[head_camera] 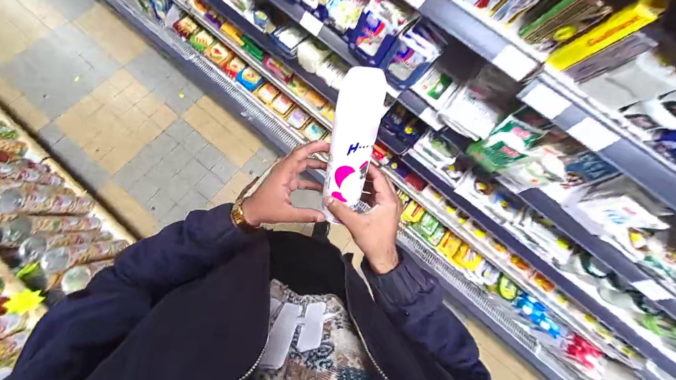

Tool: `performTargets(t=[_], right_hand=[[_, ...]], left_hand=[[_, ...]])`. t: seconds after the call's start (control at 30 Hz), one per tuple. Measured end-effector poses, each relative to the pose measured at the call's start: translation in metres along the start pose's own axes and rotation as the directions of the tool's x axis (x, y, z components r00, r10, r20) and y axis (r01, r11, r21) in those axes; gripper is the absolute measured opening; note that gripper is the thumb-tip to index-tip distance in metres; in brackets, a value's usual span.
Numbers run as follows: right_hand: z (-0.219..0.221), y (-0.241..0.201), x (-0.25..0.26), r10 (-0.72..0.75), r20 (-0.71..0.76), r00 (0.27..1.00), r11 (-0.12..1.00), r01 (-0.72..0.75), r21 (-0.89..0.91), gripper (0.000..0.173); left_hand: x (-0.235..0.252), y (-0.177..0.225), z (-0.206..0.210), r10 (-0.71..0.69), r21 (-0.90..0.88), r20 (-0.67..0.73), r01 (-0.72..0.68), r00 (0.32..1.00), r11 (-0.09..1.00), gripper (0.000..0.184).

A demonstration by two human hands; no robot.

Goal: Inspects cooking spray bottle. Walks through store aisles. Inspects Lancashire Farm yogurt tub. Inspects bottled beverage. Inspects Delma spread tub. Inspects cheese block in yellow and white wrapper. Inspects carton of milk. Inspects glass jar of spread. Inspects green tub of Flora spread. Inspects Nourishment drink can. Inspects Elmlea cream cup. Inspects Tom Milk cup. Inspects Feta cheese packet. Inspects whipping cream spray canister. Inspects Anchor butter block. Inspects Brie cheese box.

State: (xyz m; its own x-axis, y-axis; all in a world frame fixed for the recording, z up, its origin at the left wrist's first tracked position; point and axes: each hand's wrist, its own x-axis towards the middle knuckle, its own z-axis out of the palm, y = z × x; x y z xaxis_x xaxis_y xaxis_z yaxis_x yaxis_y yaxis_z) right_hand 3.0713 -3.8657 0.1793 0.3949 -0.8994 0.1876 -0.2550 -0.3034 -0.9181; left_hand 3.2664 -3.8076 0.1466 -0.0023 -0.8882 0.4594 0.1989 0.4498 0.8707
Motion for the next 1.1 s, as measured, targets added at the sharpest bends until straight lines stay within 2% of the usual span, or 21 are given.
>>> performTargets(t=[0.1, 0.23, 0.37, 0.47, 0.57, 0.67, 0.8, 1.1], right_hand=[[0.017, 0.006, -0.026, 0.059, -0.031, 0.998, 0.997, -0.06, -0.04, 0.081], [0.031, 0.013, -0.051, 0.068, -0.02, 0.997, 0.993, -0.069, -0.099, 0.077], [0.034, 0.017, -0.065, 0.035, 0.063, 0.997, 0.999, -0.037, 0.023, 0.064], [0.029, 0.026, -0.072, 0.012, 0.15, 0.989, 0.99, -0.032, 0.134, 0.063], [0.024, 0.037, -0.076, -0.009, 0.247, 0.969, 0.96, -0.061, 0.275, 0.068], [0.023, 0.044, -0.08, -0.018, 0.318, 0.948, 0.894, -0.127, 0.429, 0.083], [0.023, 0.052, -0.085, -0.011, 0.335, 0.942, 0.883, -0.148, 0.446, 0.1], [0.018, 0.063, -0.087, 0.006, 0.335, 0.942, 0.858, -0.176, 0.482, 0.11]], left_hand=[[-0.028, -0.004, 0.0, -0.082, -0.016, -0.013, 0.082, 0.997, 0.997, 0.106], [-0.052, -0.005, -0.002, -0.161, -0.015, -0.028, 0.16, 0.987, 0.987, 0.107], [-0.067, -0.001, -0.006, -0.238, -0.072, -0.04, 0.235, 0.97, 0.969, 0.106], [-0.076, -0.001, -0.01, -0.262, -0.116, -0.022, 0.257, 0.965, 0.959, 0.107], [-0.084, -0.003, -0.011, -0.269, -0.168, -0.008, 0.264, 0.963, 0.95, 0.111], [-0.09, -0.008, -0.01, -0.28, -0.213, 0.011, 0.276, 0.96, 0.937, 0.113], [-0.094, -0.016, -0.01, -0.295, -0.227, 0.051, 0.298, 0.954, 0.927, 0.115], [-0.093, -0.026, -0.009, -0.297, -0.21, 0.129, 0.319, 0.946, 0.924, 0.115]])
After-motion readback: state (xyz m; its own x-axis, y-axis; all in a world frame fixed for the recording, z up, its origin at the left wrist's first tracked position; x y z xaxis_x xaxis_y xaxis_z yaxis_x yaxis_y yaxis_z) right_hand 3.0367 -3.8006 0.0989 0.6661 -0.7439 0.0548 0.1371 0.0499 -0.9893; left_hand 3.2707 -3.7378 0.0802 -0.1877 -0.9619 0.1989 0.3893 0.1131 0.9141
